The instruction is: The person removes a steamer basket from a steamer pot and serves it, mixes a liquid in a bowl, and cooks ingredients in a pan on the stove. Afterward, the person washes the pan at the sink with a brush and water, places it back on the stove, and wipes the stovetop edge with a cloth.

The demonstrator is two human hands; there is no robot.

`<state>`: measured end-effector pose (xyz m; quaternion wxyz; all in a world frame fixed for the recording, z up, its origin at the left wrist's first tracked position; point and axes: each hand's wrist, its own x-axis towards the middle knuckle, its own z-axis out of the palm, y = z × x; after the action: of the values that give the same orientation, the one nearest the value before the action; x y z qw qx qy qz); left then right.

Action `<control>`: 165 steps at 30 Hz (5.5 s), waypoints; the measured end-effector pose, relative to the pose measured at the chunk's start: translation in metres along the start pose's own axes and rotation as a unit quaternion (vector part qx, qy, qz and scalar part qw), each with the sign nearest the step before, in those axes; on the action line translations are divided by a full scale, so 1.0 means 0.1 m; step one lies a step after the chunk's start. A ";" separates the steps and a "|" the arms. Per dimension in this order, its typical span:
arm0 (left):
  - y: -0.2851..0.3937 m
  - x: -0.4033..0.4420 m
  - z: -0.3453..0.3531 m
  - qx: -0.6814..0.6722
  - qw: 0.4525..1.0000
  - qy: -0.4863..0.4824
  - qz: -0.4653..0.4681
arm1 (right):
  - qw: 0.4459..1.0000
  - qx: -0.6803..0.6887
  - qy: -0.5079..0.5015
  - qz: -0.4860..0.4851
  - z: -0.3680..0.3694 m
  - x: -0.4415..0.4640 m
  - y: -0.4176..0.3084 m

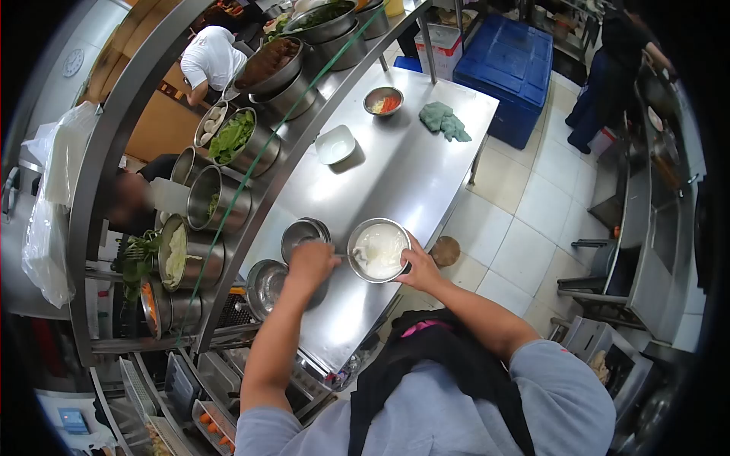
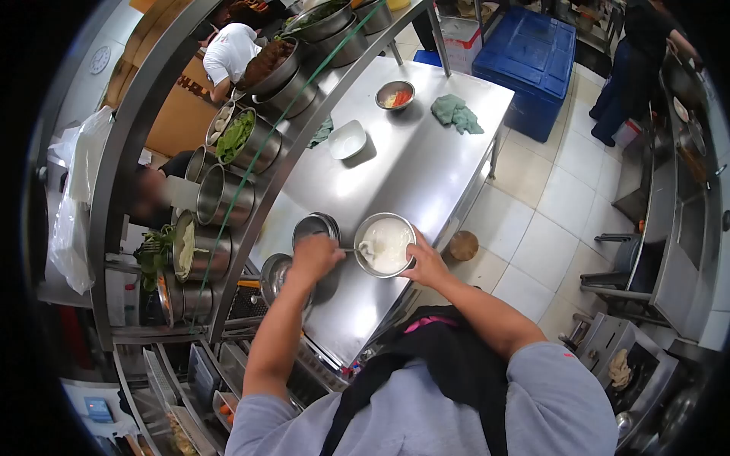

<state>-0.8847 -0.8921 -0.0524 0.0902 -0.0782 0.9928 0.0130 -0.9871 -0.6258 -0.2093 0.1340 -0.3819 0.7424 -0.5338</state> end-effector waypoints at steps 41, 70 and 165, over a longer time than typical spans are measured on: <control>3.00 1.15 -0.07 -0.045 0.992 -0.058 0.098 | 0.945 0.001 0.325 0.039 -2.10 -0.99 0.56; 12.41 6.72 0.24 -0.270 0.753 -0.216 0.560 | 0.569 -0.232 0.725 0.312 -8.42 -3.39 2.11; 11.96 3.35 0.23 0.166 0.617 -0.066 0.766 | 0.423 -0.165 0.827 0.331 -6.96 -4.53 2.43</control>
<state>-1.3950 0.2386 -0.1217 0.1239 0.7285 0.6687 -0.0824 -1.2078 0.2095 -0.2470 -0.4439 0.5038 0.6394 -0.3747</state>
